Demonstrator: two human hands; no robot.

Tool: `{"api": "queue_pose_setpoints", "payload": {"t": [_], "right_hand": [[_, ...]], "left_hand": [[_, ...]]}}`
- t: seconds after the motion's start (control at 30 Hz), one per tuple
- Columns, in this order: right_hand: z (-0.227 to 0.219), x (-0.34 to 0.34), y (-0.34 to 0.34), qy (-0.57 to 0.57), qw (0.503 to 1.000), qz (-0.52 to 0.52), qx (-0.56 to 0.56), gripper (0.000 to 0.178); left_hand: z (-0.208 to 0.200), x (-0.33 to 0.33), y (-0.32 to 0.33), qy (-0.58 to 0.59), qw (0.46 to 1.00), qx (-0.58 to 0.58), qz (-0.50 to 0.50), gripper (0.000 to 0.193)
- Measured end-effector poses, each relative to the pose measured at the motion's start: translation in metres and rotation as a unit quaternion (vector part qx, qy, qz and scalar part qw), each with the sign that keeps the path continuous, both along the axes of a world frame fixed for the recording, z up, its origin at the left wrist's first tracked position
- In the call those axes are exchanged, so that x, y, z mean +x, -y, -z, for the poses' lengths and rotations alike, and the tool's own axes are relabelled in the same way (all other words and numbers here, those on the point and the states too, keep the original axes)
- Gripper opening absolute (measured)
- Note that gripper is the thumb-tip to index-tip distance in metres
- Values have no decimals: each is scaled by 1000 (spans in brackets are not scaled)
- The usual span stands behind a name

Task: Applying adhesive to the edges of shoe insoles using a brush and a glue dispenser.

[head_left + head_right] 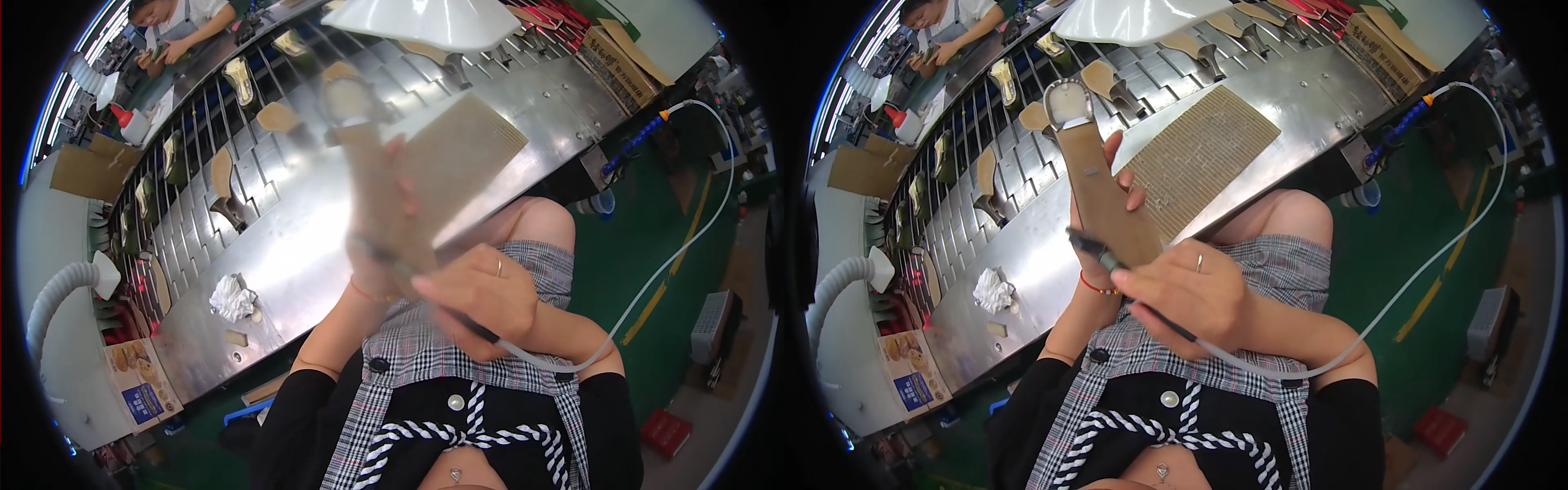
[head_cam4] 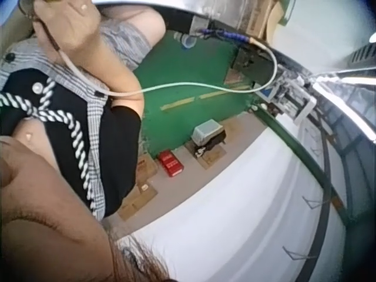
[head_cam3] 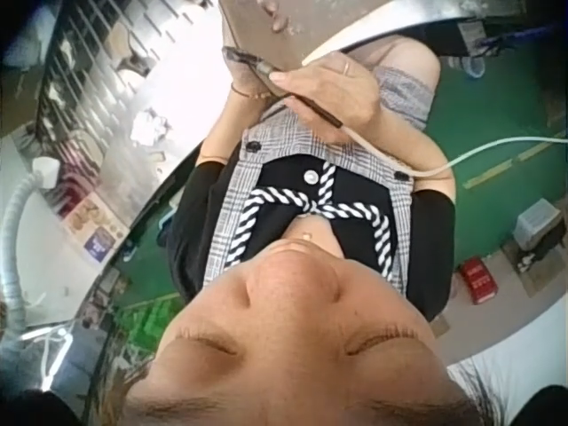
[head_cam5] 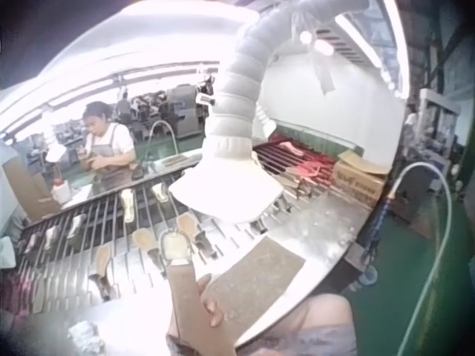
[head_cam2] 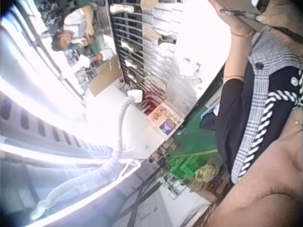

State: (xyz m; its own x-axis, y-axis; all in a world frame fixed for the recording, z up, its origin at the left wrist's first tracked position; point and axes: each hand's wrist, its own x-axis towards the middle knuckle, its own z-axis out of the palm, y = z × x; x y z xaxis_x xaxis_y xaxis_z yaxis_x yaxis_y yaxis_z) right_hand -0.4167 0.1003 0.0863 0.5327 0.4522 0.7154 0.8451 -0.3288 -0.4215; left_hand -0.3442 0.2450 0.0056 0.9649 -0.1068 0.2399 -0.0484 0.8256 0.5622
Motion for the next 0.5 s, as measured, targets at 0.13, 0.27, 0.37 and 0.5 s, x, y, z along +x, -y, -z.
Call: {"api": "queue_pose_setpoints", "payload": {"t": [0.13,0.27,0.37,0.5], "right_hand": [[3,9,7,-50,997,35,53,37],[1,5,2,-82,992,-76,51,35],[-4,8,6,-119,987,-80,76,33],[5,11,6,-127,989,-57,48,33]], "left_hand": [[-7,2,-6,-18,997,-78,-4,57],[-7,11,-12,15,990,-140,-28,46],[-6,14,-21,3,988,-154,-4,41],[-22,13,-26,-125,984,-127,-27,42]]}}
